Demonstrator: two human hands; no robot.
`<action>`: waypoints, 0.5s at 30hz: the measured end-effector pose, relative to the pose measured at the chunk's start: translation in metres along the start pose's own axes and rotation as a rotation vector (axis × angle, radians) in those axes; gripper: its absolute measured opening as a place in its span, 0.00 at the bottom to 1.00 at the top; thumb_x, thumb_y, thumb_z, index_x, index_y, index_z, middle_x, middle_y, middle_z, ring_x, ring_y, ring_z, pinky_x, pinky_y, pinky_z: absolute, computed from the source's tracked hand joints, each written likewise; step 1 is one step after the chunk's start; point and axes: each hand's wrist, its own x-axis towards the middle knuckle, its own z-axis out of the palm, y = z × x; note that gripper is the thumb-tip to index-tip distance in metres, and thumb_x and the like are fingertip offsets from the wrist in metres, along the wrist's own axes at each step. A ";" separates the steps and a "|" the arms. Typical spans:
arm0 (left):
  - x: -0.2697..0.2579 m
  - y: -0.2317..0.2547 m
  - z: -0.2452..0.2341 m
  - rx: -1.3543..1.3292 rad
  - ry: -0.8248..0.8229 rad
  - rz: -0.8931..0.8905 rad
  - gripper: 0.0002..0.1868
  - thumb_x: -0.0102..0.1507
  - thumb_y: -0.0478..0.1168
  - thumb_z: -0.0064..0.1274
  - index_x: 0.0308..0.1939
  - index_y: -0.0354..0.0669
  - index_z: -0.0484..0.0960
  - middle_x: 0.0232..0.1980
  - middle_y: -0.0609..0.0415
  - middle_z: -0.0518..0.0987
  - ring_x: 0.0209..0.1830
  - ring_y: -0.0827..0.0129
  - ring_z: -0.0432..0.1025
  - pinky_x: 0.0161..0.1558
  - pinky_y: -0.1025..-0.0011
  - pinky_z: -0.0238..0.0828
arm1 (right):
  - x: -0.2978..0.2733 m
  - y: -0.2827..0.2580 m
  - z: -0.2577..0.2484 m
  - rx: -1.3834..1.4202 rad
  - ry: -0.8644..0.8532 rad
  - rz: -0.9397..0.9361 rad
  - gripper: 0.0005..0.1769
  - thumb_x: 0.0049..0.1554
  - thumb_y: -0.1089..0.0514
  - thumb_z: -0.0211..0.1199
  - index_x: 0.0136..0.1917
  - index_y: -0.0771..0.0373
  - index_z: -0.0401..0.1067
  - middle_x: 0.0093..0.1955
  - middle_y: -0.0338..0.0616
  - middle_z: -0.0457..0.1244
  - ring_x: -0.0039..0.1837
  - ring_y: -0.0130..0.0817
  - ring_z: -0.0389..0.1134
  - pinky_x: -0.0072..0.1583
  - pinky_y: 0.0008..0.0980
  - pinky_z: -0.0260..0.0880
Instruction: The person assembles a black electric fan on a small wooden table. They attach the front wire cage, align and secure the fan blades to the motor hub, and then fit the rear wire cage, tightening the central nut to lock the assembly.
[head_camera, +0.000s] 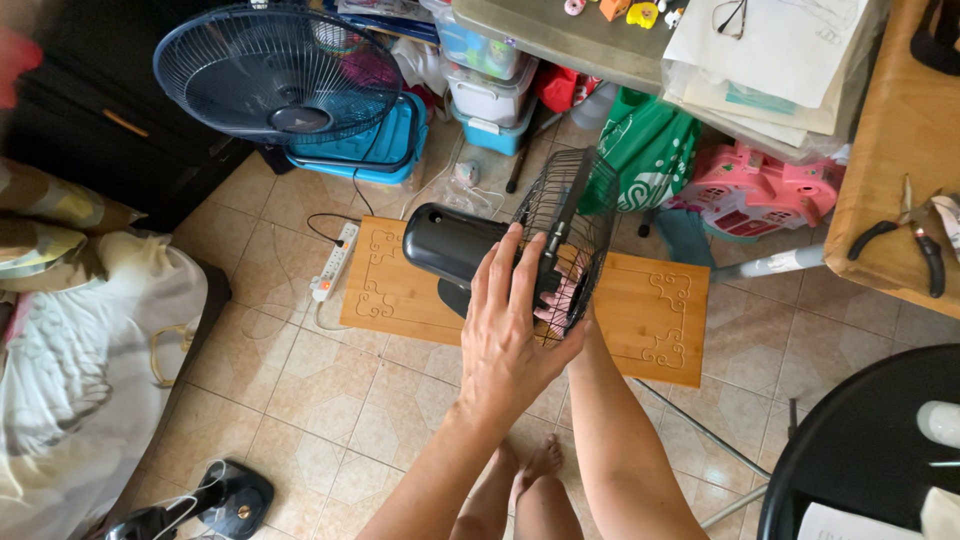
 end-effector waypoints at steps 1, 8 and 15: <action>0.000 0.000 0.000 -0.001 0.004 0.006 0.51 0.52 0.45 0.70 0.75 0.39 0.62 0.76 0.38 0.62 0.74 0.41 0.59 0.71 0.52 0.61 | -0.001 0.001 -0.005 0.008 0.001 0.010 0.33 0.69 0.37 0.56 0.80 0.56 0.64 0.72 0.50 0.65 0.64 0.44 0.68 0.60 0.49 0.73; -0.001 -0.003 0.001 -0.014 0.021 0.013 0.49 0.53 0.45 0.70 0.74 0.39 0.63 0.76 0.38 0.62 0.74 0.41 0.60 0.71 0.52 0.62 | -0.001 0.003 0.003 0.015 -0.087 -0.031 0.30 0.72 0.41 0.55 0.80 0.57 0.63 0.74 0.50 0.63 0.69 0.44 0.65 0.66 0.48 0.69; 0.000 -0.003 0.000 0.004 0.003 0.016 0.49 0.51 0.46 0.70 0.73 0.40 0.64 0.75 0.39 0.63 0.73 0.42 0.61 0.70 0.52 0.63 | -0.002 0.006 0.056 -0.098 0.003 -0.115 0.30 0.72 0.42 0.54 0.80 0.57 0.61 0.76 0.49 0.61 0.71 0.43 0.64 0.68 0.47 0.67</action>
